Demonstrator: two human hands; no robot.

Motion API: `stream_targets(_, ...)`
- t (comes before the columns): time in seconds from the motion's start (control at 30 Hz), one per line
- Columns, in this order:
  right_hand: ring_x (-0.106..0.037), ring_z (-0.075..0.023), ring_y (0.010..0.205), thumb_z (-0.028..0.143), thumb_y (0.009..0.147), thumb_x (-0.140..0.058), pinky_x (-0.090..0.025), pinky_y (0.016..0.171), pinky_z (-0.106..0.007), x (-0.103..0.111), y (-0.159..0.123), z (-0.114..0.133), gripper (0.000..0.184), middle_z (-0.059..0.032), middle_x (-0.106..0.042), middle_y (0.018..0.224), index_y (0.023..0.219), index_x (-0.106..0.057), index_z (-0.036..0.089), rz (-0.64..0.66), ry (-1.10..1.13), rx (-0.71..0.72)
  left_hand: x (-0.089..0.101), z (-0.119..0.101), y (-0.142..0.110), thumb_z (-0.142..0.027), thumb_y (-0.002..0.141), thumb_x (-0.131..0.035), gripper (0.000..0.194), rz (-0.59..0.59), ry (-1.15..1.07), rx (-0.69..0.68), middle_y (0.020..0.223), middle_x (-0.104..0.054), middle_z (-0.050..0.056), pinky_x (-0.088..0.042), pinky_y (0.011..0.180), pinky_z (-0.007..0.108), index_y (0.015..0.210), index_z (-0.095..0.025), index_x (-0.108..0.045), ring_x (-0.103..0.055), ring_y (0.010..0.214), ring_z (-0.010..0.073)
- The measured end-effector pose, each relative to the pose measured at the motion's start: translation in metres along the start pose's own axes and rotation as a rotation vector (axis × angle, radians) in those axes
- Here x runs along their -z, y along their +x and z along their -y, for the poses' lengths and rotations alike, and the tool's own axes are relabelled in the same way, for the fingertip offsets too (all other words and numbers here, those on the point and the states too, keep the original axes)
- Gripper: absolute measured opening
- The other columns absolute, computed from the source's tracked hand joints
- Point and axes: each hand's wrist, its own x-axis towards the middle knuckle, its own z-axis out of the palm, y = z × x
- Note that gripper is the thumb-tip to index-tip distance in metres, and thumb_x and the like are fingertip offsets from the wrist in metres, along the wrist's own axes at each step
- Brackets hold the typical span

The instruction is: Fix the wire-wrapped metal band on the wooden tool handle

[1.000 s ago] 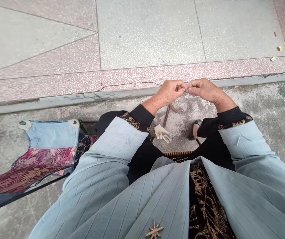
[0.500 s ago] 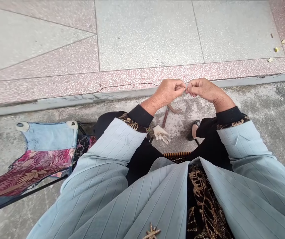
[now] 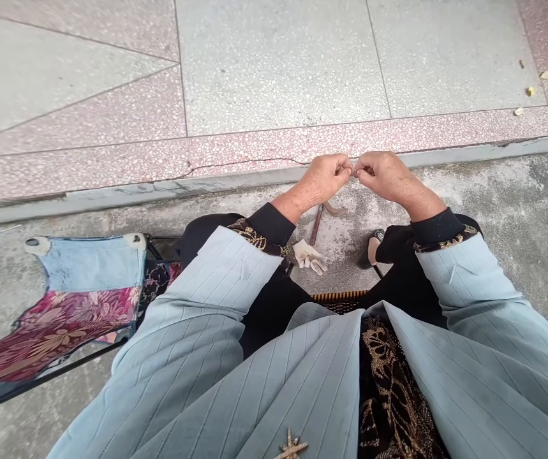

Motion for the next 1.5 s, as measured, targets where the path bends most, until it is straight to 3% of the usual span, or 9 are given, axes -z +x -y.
stream_targets(0.17,-0.048,-0.0196,0.075,0.014,0.084,-0.054,-0.031,0.072,-0.033,-0.005,0.001,-0.002,0.01,-0.0059,-0.061,0.08,0.078,-0.059,0.02,-0.097,-0.135,0.025,0.001,-0.002,0.002,-0.017,0.084,-0.058,0.012,-0.016,-0.049,0.028,0.061,-0.048,-0.004,-0.037,0.066,0.027,0.073,-0.018,-0.058,-0.043,0.063,0.0117)
stream_targets(0.33,-0.052,-0.023,0.081,0.014,0.088,-0.052,-0.035,0.079,-0.036,-0.006,0.003,-0.004,0.012,-0.0084,-0.063,0.084,0.082,-0.061,0.02,-0.037,-0.221,0.078,0.002,-0.003,0.001,-0.02,0.084,-0.059,0.014,-0.023,-0.05,0.04,0.059,-0.047,-0.004,-0.036,0.064,0.027,0.071,-0.019,-0.056,-0.043,0.062,0.0116)
stream_targets(0.57,-0.056,-0.0294,0.092,0.014,0.091,-0.049,-0.037,0.092,-0.044,-0.017,0.005,0.001,0.014,-0.0113,-0.063,0.088,0.085,-0.061,0.02,-0.137,-0.357,0.01,-0.007,0.001,0.01,-0.014,0.08,-0.06,0.018,-0.084,-0.012,0.093,0.06,-0.051,-0.002,-0.037,0.063,0.028,0.065,-0.02,-0.052,-0.046,0.065,0.0134)
stream_targets(0.73,-0.057,-0.0317,0.094,0.012,0.09,-0.048,-0.037,0.092,-0.046,-0.024,0.007,0.001,0.016,-0.013,-0.064,0.089,0.086,-0.061,0.019,-0.173,-0.384,-0.028,-0.013,0.002,0.01,-0.012,0.081,-0.06,0.022,-0.084,-0.04,0.176,0.058,-0.049,-0.002,-0.035,0.062,0.03,0.063,-0.02,-0.05,-0.044,0.062,0.0134)
stream_targets(0.83,-0.058,-0.0315,0.093,0.012,0.088,-0.048,-0.038,0.089,-0.044,-0.023,0.008,-0.001,0.015,-0.0135,-0.064,0.09,0.085,-0.06,0.019,-0.148,-0.376,-0.054,-0.013,-0.001,0.007,-0.013,0.082,-0.059,0.023,-0.075,-0.064,0.122,0.055,-0.045,-0.003,-0.033,0.06,0.029,0.063,-0.021,-0.049,-0.04,0.06,0.0126)
stream_targets(1.1,-0.047,-0.0196,0.074,0.014,0.078,-0.056,-0.034,0.071,-0.034,-0.01,0.008,-0.007,0.014,-0.0033,-0.052,0.069,0.069,-0.05,0.022,-0.132,-0.05,-0.125,-0.006,0.002,0.006,-0.014,0.082,-0.059,0.015,-0.064,0.011,0.014,0.056,-0.045,-0.004,-0.035,0.062,0.028,0.069,-0.02,-0.053,-0.041,0.059,0.0119)
stream_targets(1.2,-0.039,-0.0149,0.067,0.017,0.079,-0.058,-0.031,0.066,-0.031,-0.005,0.006,-0.008,0.019,0.0012,-0.044,0.062,0.065,-0.046,0.022,-0.104,0.125,-0.202,-0.005,0.003,0.003,-0.015,0.084,-0.059,0.007,-0.024,-0.024,-0.019,0.059,-0.049,-0.005,-0.037,0.063,0.027,0.083,-0.02,-0.063,-0.043,0.059,0.0118)
stream_targets(1.3,-0.034,-0.0125,0.064,0.019,0.08,-0.06,-0.03,0.064,-0.03,-0.004,0.007,-0.01,0.023,0.0031,-0.038,0.06,0.063,-0.044,0.022,-0.077,0.221,-0.263,-0.004,0.001,0.0,-0.016,0.086,-0.06,0.015,-0.039,-0.018,-0.056,0.066,-0.057,-0.004,-0.041,0.066,0.027,0.098,-0.02,-0.069,-0.048,0.062,0.0122)
stream_targets(1.5,-0.034,-0.0122,0.065,0.022,0.081,-0.061,-0.03,0.064,-0.03,-0.005,0.009,-0.009,0.025,0.0034,-0.036,0.06,0.063,-0.043,0.022,-0.064,0.282,-0.273,-0.005,0.0,0.003,-0.018,0.085,-0.064,0.011,-0.11,0.131,-0.145,0.078,-0.068,0.0,-0.044,0.078,0.029,0.091,-0.02,-0.072,-0.06,0.076,0.0151)
